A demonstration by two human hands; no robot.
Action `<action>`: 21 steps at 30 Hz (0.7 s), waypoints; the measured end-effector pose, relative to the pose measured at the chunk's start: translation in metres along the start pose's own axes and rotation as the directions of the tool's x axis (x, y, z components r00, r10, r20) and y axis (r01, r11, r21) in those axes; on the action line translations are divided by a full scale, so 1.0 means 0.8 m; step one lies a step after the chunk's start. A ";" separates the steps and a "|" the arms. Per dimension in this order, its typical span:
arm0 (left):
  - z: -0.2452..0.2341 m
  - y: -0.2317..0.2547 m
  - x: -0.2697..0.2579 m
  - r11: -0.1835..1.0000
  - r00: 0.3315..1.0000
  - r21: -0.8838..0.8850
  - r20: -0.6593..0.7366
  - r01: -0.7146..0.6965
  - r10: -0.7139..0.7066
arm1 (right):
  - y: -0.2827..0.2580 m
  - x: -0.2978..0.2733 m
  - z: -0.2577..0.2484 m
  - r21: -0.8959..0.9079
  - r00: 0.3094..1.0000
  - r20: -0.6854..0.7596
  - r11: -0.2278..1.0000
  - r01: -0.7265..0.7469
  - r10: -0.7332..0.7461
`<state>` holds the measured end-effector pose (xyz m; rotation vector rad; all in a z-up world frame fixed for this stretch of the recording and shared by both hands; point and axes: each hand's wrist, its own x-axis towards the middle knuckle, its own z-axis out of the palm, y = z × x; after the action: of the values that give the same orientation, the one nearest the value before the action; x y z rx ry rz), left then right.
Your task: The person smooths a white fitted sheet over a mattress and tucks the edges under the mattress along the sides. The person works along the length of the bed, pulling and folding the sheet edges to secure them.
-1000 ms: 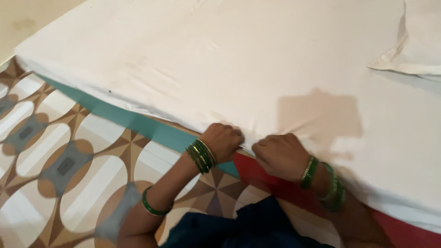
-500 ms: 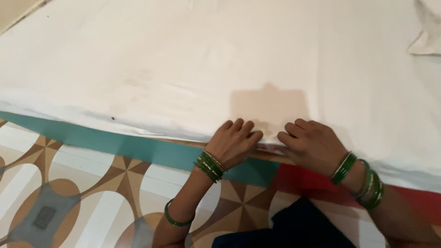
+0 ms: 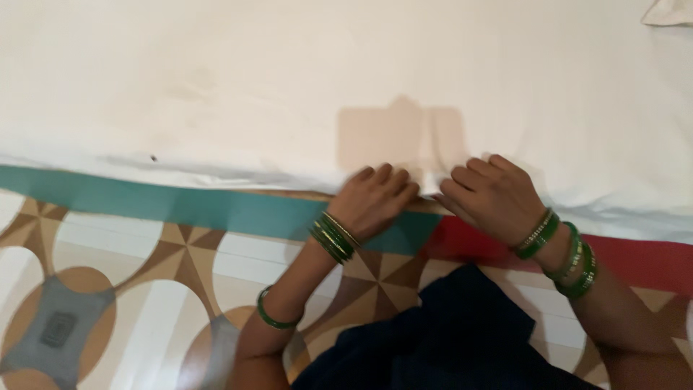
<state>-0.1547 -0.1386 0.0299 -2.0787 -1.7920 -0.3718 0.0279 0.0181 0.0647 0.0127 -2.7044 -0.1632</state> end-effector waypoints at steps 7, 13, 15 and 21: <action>-0.026 -0.031 -0.021 0.964 0.980 0.179 -0.067 0.196 -0.187 | -0.018 0.042 0.021 -0.038 1.000 -0.014 0.999 0.022 -0.023; -0.015 -0.021 -0.027 0.977 0.999 0.212 0.025 0.037 -0.043 | -0.010 0.037 0.046 -0.107 0.949 -0.133 0.956 0.274 -0.287; -0.014 -0.019 -0.031 0.983 0.998 0.182 0.053 0.026 -0.036 | -0.009 0.036 0.050 -0.099 0.931 -0.147 0.941 0.324 -0.335; -0.020 -0.032 -0.021 0.999 0.998 0.013 0.057 0.032 -0.033 | -0.008 0.038 0.048 -0.151 0.922 -0.115 0.924 0.351 -0.369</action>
<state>-0.1817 -0.1573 0.0394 -2.0735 -1.8584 -0.3123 -0.0159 0.0152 0.0419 0.4701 -2.5194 -0.4293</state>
